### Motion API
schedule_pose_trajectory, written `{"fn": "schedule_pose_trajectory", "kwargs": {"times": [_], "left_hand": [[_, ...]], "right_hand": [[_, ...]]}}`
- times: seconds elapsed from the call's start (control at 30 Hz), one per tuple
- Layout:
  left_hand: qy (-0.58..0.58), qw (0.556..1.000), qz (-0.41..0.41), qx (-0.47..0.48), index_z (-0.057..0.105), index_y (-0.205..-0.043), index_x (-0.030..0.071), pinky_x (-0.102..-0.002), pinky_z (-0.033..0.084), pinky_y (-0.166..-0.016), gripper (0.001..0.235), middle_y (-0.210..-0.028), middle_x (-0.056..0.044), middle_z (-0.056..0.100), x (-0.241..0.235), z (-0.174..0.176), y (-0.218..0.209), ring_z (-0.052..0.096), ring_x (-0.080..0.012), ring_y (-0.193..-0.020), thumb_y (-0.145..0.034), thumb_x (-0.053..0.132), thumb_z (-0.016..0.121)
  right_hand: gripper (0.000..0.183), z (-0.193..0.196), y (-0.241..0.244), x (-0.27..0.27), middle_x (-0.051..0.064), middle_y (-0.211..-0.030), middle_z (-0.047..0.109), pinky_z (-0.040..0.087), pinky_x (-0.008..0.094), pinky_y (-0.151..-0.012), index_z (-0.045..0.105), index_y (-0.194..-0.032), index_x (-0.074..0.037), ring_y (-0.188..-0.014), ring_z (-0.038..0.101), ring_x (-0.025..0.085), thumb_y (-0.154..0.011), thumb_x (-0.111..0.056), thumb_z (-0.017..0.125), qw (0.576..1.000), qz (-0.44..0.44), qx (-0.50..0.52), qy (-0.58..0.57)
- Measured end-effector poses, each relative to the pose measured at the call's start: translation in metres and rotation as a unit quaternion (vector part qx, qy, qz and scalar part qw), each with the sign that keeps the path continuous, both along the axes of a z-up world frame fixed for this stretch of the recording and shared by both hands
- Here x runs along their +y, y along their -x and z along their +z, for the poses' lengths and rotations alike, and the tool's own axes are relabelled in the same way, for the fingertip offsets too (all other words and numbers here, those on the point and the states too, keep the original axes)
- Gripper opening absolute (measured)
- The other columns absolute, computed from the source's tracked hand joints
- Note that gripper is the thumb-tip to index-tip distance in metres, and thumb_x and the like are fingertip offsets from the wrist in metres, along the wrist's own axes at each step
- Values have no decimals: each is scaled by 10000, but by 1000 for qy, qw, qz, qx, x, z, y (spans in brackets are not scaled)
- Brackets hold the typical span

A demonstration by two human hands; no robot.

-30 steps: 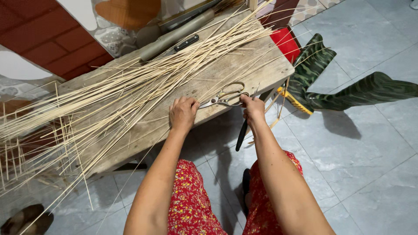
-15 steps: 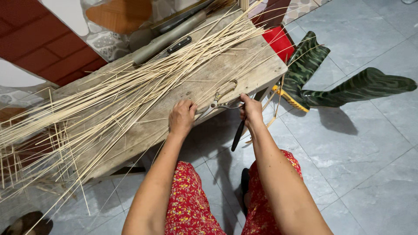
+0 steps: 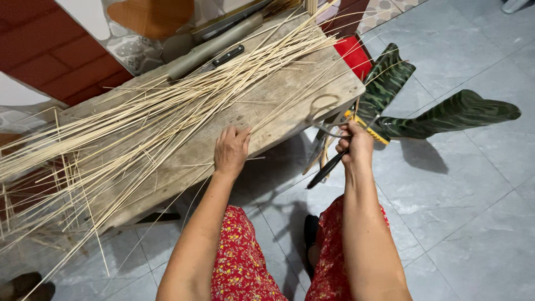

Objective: The person sits on the floor and uses a knife to sharpen the ends of thin wooden sticks. They hold each stick with one hand and scrape the blade along the wood to create a point, then place the finished stick on a wooden table.

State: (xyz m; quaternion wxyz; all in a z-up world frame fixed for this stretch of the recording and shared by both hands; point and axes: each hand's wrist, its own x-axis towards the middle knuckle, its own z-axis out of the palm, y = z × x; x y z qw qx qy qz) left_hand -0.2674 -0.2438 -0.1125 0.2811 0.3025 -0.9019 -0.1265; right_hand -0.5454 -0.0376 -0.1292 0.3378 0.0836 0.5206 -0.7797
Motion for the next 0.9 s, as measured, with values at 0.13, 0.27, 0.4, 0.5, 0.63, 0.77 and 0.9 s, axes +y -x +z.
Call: {"fn": "schedule_pose_trajectory", "kwargs": {"times": [0.13,0.27,0.4,0.5,0.63,0.77,0.9], "left_hand": [[49,999,-17,1,744,-1159,169,-445,478,-782,308,-944,-80,584,4,1,0,594,-296,-946,-854,140,768],[63,998,-14,-8,735,-1177,188,-440,469,-764,327,-934,-67,579,5,2,0,583,-283,-919,-856,141,776],[66,997,-21,-20,710,-1186,173,-439,470,-768,346,-950,-63,585,7,4,-2,588,-285,-934,-846,151,773],[53,998,-30,-3,700,-1183,150,-436,481,-799,330,-988,-74,600,7,10,-5,591,-292,-957,-860,163,764],[6,1000,-11,20,701,-1228,137,-429,490,-858,292,-1070,-76,634,7,24,-21,600,-283,-1001,-936,125,725],[2,999,-22,34,692,-1189,146,-414,507,-937,332,-1130,-63,655,23,37,-58,612,-275,-1079,-874,39,684],[50,994,-88,31,717,-1142,126,-452,482,-914,422,-1133,-94,657,49,33,-69,607,-293,-1075,-725,66,724]], "right_hand": [[300,-12,3,-11,42,-726,564,438,285,-437,609,-977,-41,-491,528,148,-1061,-322,543,997,-72,-15,21],[305,-25,-15,-38,125,-831,662,593,353,-546,581,-1079,-17,-631,691,237,-1070,-311,498,995,-92,-25,21],[306,-34,-32,-58,200,-887,704,623,374,-585,575,-1147,7,-726,753,301,-1065,-263,458,997,-80,-23,7],[326,-39,-39,-65,200,-909,684,634,385,-596,540,-1143,27,-752,756,319,-1076,-283,466,996,-83,-31,15],[349,-52,-37,-67,189,-938,673,635,396,-615,547,-1151,29,-761,753,315,-1076,-305,479,997,-65,-41,8],[369,-62,-28,-64,195,-946,666,637,411,-639,541,-1120,5,-771,742,316,-1062,-358,523,999,-29,-43,17],[416,-67,-27,-60,148,-902,602,650,440,-646,522,-1114,3,-773,740,350,-1041,-400,593,997,-35,-68,-5]]}}
